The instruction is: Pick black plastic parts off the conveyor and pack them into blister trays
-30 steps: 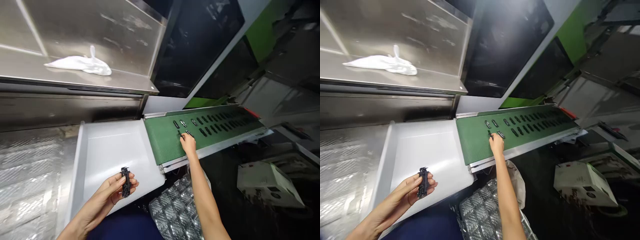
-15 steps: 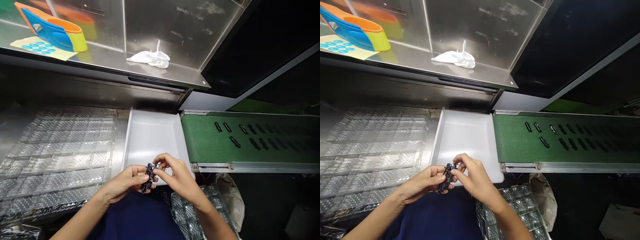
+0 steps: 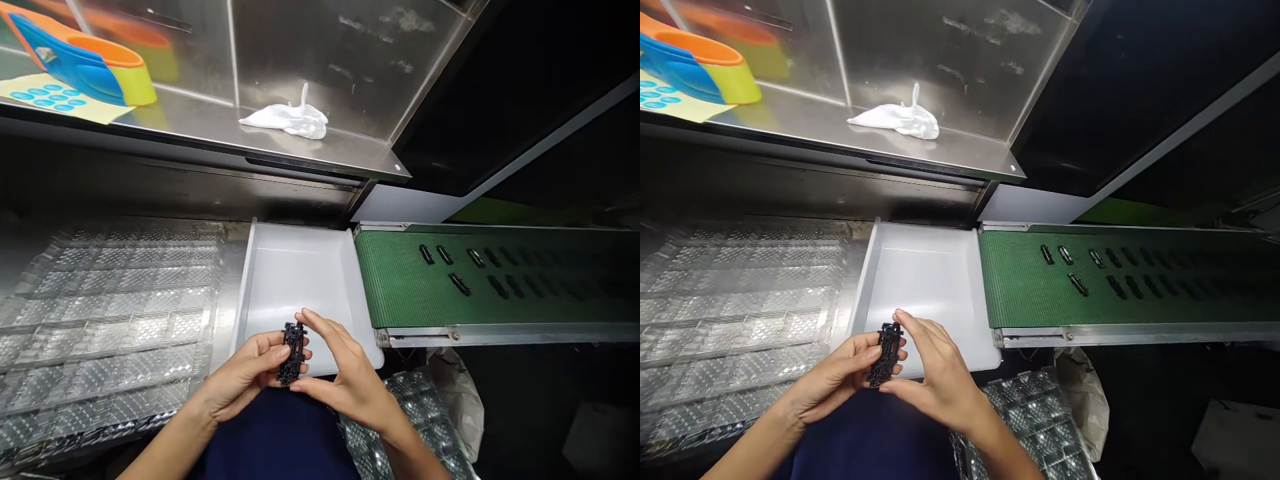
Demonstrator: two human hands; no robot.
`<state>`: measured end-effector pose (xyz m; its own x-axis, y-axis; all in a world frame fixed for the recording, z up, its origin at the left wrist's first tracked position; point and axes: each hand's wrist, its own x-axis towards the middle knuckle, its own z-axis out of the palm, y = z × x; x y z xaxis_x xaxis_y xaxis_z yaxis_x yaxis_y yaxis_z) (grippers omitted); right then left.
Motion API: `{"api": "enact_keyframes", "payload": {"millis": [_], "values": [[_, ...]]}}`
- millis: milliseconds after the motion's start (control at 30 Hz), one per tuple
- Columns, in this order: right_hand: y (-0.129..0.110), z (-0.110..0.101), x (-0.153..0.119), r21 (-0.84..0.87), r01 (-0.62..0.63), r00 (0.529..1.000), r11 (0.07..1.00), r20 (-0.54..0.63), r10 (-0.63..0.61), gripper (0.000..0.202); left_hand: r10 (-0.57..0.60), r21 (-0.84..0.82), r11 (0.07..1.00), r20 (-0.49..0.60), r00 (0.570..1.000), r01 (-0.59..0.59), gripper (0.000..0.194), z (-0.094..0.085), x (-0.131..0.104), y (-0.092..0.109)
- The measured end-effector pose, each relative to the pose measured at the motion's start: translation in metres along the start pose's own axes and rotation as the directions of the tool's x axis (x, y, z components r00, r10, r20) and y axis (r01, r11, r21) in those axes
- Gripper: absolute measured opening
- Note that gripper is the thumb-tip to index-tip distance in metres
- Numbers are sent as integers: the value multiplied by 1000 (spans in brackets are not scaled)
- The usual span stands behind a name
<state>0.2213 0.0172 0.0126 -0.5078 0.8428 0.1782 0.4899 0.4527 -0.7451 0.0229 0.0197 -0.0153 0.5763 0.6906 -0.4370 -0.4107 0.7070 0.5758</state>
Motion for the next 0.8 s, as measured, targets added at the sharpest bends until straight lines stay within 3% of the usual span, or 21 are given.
{"api": "enact_keyframes", "payload": {"millis": [333, 400, 467, 500, 533, 567, 633, 700, 733, 800], "values": [[19, -28, -24, -22, -81, 997, 996, -19, 81, 96, -81, 71, 995, 66, 995, 76, 37, 28, 49, -6], [35, -45, -23, -12, -104, 994, 995, 32, 104, 95, -96, 64, 994, 63, 993, 92, 31, 38, 61, -8], [61, -77, -18, -101, -268, 964, 958, -32, 266, 73, -100, 45, 994, 63, 993, 97, 28, 47, 73, -10], [77, -98, -16, -171, -402, 914, 900, -141, 382, 55, -102, 38, 994, 64, 993, 100, 28, 51, 78, -11], [94, -122, -14, -237, -604, 783, 761, -350, 513, 34, -106, 36, 994, 67, 992, 104, 29, 55, 81, -12], [111, -146, -13, -245, -731, 657, 637, -505, 560, 29, -112, 36, 993, 70, 991, 109, 31, 57, 84, -12], [139, -192, -15, -211, -863, 472, 459, -660, 585, 29, -123, 36, 992, 73, 990, 121, 32, 59, 87, -14], [156, -222, -21, -186, -908, 392, 376, -694, 604, 27, -115, 12, 993, 63, 991, 115, 33, 58, 87, -14], [160, -230, -23, -185, -915, 380, 358, -692, 613, 26, -102, -9, 995, 47, 994, 103, 33, 57, 86, -15], [156, -227, -25, -215, -894, 430, 393, -657, 619, 23, -68, -54, 996, 2, 998, 68, 32, 55, 83, -14]]}}
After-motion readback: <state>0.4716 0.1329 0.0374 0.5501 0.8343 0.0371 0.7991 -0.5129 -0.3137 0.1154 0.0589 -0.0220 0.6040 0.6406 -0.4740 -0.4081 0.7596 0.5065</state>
